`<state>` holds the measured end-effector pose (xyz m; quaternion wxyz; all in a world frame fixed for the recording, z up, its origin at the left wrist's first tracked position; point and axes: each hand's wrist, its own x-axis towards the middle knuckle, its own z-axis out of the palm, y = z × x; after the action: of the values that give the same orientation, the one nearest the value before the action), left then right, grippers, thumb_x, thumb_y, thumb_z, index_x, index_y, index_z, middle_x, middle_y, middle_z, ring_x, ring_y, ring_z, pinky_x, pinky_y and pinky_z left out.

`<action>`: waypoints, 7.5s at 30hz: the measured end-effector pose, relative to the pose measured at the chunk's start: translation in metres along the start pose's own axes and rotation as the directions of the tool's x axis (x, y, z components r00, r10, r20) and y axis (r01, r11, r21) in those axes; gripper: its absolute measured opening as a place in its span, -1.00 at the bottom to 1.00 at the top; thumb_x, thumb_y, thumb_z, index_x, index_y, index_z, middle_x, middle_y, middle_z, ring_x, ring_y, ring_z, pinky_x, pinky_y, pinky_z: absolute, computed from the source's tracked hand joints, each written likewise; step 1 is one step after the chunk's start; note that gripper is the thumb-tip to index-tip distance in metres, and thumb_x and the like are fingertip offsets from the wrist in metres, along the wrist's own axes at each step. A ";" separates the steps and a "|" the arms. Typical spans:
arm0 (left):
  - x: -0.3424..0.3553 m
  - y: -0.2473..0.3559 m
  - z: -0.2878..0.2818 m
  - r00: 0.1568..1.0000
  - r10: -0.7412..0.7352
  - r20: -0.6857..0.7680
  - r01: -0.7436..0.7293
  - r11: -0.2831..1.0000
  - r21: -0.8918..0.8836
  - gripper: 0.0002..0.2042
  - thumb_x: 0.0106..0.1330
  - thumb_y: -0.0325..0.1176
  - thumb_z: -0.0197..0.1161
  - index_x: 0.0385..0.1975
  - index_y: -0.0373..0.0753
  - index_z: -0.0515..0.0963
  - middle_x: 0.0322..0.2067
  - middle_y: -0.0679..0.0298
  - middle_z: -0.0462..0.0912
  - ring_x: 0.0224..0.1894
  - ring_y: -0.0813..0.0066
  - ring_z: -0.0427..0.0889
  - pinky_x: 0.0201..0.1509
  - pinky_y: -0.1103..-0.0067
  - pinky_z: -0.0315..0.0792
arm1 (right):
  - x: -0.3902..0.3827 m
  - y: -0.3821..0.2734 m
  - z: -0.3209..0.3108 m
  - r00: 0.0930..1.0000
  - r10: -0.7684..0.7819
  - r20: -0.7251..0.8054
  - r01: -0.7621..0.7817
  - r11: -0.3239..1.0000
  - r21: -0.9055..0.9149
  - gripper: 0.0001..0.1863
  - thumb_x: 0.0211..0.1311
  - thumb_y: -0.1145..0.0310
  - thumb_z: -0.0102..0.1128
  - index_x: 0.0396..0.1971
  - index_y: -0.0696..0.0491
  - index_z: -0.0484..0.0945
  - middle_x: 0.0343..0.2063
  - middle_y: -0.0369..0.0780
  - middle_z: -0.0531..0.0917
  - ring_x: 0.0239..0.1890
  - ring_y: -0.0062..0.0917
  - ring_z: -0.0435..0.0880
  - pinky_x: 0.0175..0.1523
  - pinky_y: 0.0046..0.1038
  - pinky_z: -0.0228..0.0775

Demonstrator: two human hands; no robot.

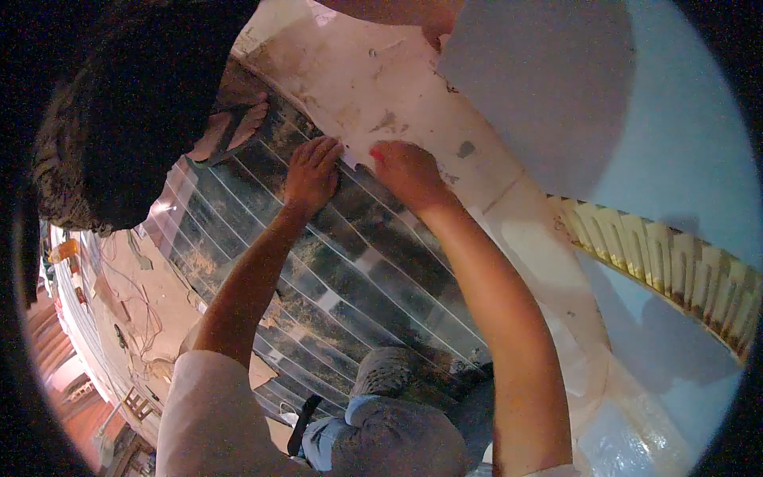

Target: The person prepares the floor by laying down and smoothing protective plastic sheeting over underfloor heating elements, using their hands and a marker pen to align and mark the material before removing excess portions.

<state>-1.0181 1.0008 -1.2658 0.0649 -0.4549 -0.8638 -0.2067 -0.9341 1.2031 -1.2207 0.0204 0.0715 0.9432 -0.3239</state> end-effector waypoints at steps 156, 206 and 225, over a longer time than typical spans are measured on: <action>0.032 0.093 0.027 0.888 -0.425 0.177 0.440 0.896 -0.060 -0.65 0.00 -0.46 0.07 -0.14 -0.36 0.45 0.06 -0.08 0.33 0.13 -0.06 0.29 0.23 0.30 0.23 | 0.231 -0.021 0.061 0.959 -0.033 0.281 -0.051 0.956 0.288 -0.70 -0.03 0.51 -0.02 -0.21 0.10 0.46 -0.19 -0.02 0.53 -0.09 -0.21 0.50 -0.03 -0.31 0.34; -0.161 0.218 -0.183 0.437 -0.869 0.233 0.809 0.267 -0.523 -0.83 0.17 -0.35 0.11 -0.31 -0.26 0.53 -0.38 0.07 0.52 -0.33 0.07 0.48 -0.23 0.29 0.38 | 0.197 -0.163 -0.213 0.872 0.015 -0.489 0.445 0.392 0.805 -0.40 0.13 0.50 -0.02 0.21 0.18 0.08 -0.46 -0.19 0.58 -0.56 -0.61 0.52 -0.55 -0.66 0.27; -0.391 0.278 -0.013 0.593 -0.787 -0.171 0.691 0.607 -0.394 -0.85 0.07 -0.48 0.13 -0.33 -0.23 0.50 -0.47 0.08 0.48 -0.41 0.03 0.43 -0.31 0.29 0.34 | 0.287 -0.065 -0.294 0.946 0.305 0.104 -0.148 0.123 0.981 -0.93 -0.16 0.61 -0.08 -0.63 0.11 0.35 -0.63 -0.27 0.47 -0.76 -0.63 0.22 -0.75 -0.65 -0.11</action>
<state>-0.5671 0.8381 -1.2879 0.0479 -0.0136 -0.9108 -0.4098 -1.2255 1.3685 -0.9734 -0.0393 0.2295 0.4861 -0.8423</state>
